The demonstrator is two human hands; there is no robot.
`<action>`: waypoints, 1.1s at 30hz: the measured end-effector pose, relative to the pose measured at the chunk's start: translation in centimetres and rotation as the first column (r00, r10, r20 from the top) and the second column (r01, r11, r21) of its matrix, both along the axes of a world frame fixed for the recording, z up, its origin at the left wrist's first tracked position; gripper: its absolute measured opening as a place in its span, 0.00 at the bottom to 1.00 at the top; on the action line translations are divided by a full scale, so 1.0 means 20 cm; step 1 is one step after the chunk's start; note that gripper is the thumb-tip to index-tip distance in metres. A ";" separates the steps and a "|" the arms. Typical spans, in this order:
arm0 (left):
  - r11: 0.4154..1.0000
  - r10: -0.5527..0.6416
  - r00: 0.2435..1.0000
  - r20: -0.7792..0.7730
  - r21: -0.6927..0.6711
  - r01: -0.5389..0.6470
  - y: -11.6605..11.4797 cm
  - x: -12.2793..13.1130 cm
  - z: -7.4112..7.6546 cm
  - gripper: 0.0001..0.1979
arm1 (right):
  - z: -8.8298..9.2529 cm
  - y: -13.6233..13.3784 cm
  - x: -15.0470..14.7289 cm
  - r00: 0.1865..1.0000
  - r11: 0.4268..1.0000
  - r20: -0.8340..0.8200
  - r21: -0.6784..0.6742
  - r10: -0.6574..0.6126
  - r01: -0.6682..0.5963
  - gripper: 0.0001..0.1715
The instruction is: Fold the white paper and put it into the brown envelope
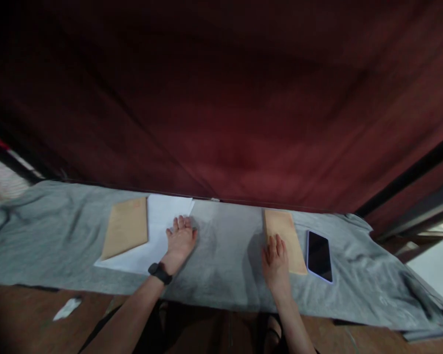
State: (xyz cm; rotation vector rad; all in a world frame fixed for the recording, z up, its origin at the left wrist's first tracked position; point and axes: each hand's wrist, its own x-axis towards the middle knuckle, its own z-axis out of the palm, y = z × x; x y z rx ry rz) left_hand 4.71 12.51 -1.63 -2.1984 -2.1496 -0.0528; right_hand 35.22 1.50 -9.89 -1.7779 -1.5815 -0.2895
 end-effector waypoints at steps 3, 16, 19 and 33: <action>0.992 0.121 0.993 -0.010 -0.041 -0.121 0.04 -0.11 0.02 0.27 | -0.02 -0.01 -0.06 0.998 0.998 -0.022 -0.018 0.063 -0.063 0.29; 0.980 0.096 0.995 0.038 -0.178 -0.088 0.09 -0.26 0.08 0.18 | -0.03 -0.01 -0.16 0.988 0.980 -0.034 -0.131 0.149 -0.152 0.24; 0.983 0.098 0.994 0.042 -0.161 -0.091 0.09 -0.26 0.07 0.18 | -0.02 -0.01 -0.17 0.986 0.974 -0.028 -0.150 0.167 -0.169 0.23; 0.990 0.113 0.990 0.079 -0.093 -0.106 0.04 -0.13 0.03 0.24 | 0.00 -0.04 -0.20 0.968 0.940 0.035 -0.249 0.250 -0.234 0.23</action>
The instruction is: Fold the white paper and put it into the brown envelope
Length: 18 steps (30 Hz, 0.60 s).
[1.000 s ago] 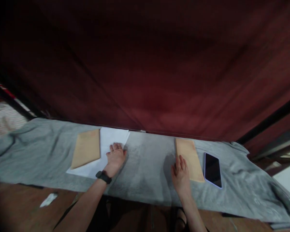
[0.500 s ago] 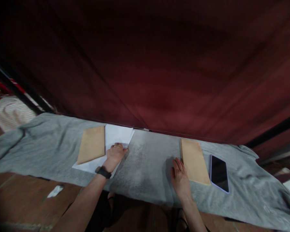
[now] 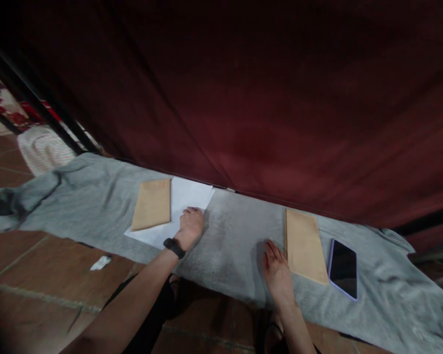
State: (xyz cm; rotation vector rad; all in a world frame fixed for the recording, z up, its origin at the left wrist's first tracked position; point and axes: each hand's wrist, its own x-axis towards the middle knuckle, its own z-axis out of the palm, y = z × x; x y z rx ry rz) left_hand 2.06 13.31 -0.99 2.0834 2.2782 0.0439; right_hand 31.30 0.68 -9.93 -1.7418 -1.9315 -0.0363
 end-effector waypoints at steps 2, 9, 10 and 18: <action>1.000 0.001 1.000 0.009 -0.007 -0.001 0.00 0.02 0.00 0.24 | 0.01 0.00 0.00 1.000 1.000 0.006 -0.014 0.003 -0.003 0.24; 1.000 -0.014 1.000 -0.011 -0.006 0.014 0.00 0.08 0.00 0.24 | 0.02 -0.01 0.00 0.999 0.999 0.039 -0.041 0.005 -0.003 0.24; 1.000 -0.018 1.000 -0.016 -0.006 0.018 0.00 0.08 0.00 0.24 | 0.02 -0.01 0.00 0.999 0.999 0.041 -0.041 0.006 -0.004 0.24; 0.999 -0.051 0.999 -0.002 -0.012 0.051 0.00 0.07 0.02 0.23 | 0.03 -0.01 -0.01 0.997 0.999 0.071 -0.043 -0.003 0.006 0.24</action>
